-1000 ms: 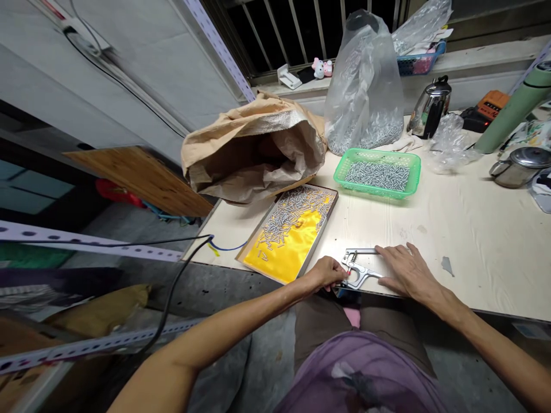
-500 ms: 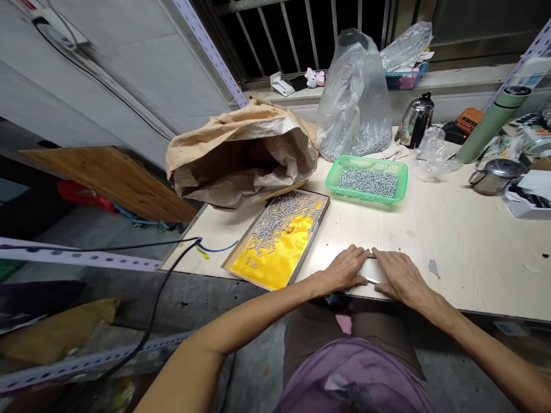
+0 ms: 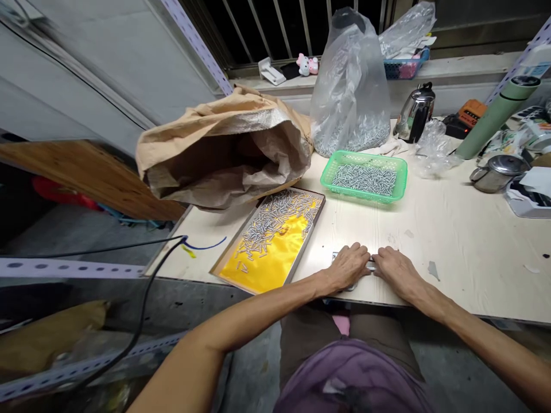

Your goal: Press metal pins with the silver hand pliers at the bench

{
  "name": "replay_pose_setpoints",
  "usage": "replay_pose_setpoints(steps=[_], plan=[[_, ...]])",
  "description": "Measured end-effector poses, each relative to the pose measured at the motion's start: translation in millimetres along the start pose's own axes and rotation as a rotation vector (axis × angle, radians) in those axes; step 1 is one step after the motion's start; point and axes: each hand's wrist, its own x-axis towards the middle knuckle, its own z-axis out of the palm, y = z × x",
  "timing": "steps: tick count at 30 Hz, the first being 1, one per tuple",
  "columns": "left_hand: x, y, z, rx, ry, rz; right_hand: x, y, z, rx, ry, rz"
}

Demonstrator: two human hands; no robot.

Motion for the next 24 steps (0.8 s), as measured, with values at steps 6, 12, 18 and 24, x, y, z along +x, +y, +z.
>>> replay_pose_setpoints(steps=[6, 12, 18, 24], plan=[[2, 4, -1.3, -0.025, -0.028, -0.059, -3, -2, 7, 0.033, 0.05, -0.006], [-6, 8, 18.0, -0.078, 0.215, -0.134, 0, 20, 2, 0.125, 0.091, -0.071], [-29, 37, 59.9, -0.142, 0.43, 0.053, 19, 40, 1, 0.216, 0.105, -0.042], [-38, 47, 58.1, -0.246, 0.408, 0.094, 48, 29, -13, 0.046, 0.145, 0.009]])
